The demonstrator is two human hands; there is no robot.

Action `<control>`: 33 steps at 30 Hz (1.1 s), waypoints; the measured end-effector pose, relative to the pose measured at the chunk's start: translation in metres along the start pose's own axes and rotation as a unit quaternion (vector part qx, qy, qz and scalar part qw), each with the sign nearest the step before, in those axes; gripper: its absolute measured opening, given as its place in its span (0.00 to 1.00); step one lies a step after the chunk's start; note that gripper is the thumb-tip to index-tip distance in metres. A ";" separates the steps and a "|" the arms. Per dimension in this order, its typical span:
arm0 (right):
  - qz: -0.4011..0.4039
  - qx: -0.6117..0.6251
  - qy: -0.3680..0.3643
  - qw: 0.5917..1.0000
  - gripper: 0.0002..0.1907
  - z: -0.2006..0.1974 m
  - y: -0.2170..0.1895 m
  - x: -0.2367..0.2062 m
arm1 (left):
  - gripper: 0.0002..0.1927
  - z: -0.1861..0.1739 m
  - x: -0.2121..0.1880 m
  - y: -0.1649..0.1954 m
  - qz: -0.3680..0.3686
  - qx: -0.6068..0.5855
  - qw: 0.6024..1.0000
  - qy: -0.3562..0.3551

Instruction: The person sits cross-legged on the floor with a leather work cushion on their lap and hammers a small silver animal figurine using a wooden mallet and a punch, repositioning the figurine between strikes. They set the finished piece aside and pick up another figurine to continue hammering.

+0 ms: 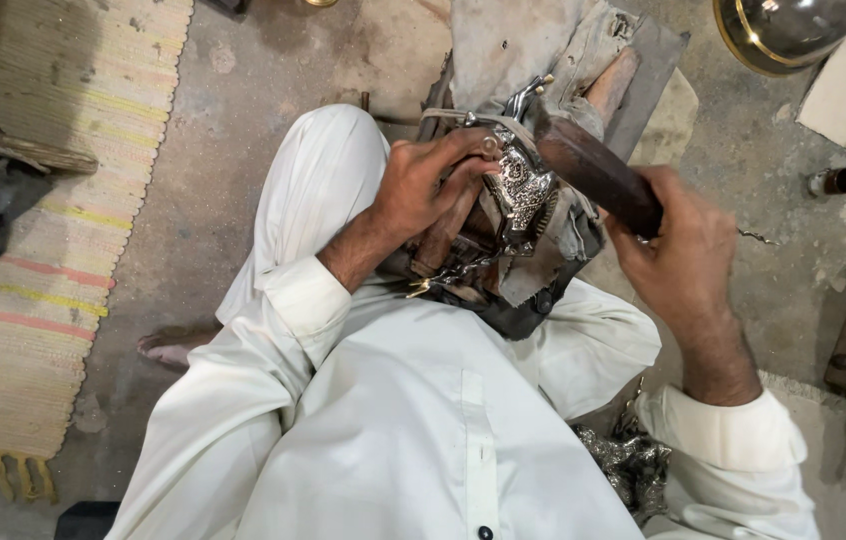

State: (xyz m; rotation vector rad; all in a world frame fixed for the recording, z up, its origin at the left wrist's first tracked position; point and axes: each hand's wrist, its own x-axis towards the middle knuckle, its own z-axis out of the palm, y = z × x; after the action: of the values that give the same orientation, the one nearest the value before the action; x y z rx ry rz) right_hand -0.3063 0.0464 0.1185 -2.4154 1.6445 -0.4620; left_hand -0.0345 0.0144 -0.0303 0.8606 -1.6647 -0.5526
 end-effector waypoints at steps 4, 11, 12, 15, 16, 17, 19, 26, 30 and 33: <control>-0.121 -0.107 0.057 0.985 0.17 -0.017 -0.006 0.008 | 0.21 0.004 -0.003 0.001 0.011 0.023 1.000 0.015; -0.209 -0.231 0.104 0.945 0.12 -0.034 -0.006 0.024 | 0.23 0.009 -0.004 0.000 0.067 0.065 0.996 0.008; -0.220 -0.244 0.116 0.937 0.11 -0.036 -0.006 0.024 | 0.23 0.010 -0.004 -0.001 0.067 0.074 0.995 0.005; -0.249 -0.337 0.131 0.898 0.07 -0.048 -0.010 0.021 | 0.25 0.012 -0.003 -0.003 0.082 0.110 0.991 0.008; -0.265 -0.377 0.128 0.878 0.05 -0.049 -0.013 0.021 | 0.25 0.012 -0.003 -0.003 0.081 0.107 0.991 0.009; -0.267 -0.393 0.124 0.871 0.04 -0.052 -0.015 0.021 | 0.25 0.012 -0.003 -0.004 0.080 0.103 0.991 0.010; -0.259 -0.399 0.114 0.872 0.04 -0.058 -0.018 0.022 | 0.24 0.012 -0.004 -0.003 0.073 0.103 0.992 0.009; -0.259 -0.421 0.067 0.866 0.07 -0.069 -0.022 0.022 | 0.22 0.009 -0.005 0.001 0.066 0.103 0.992 0.010; -0.252 -0.428 0.043 0.867 0.09 -0.074 -0.023 0.023 | 0.24 0.010 -0.004 -0.003 0.090 0.111 0.990 0.012; -0.245 -0.450 0.039 0.858 0.07 -0.075 -0.028 0.021 | 0.22 0.010 -0.005 -0.004 0.066 0.099 0.993 0.000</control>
State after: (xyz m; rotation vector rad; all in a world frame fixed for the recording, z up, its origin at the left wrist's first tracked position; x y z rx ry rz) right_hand -0.3012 0.0396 0.2010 -3.5649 1.4337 0.2520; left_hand -0.0423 0.0152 -0.0395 0.8835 -1.7826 -0.2997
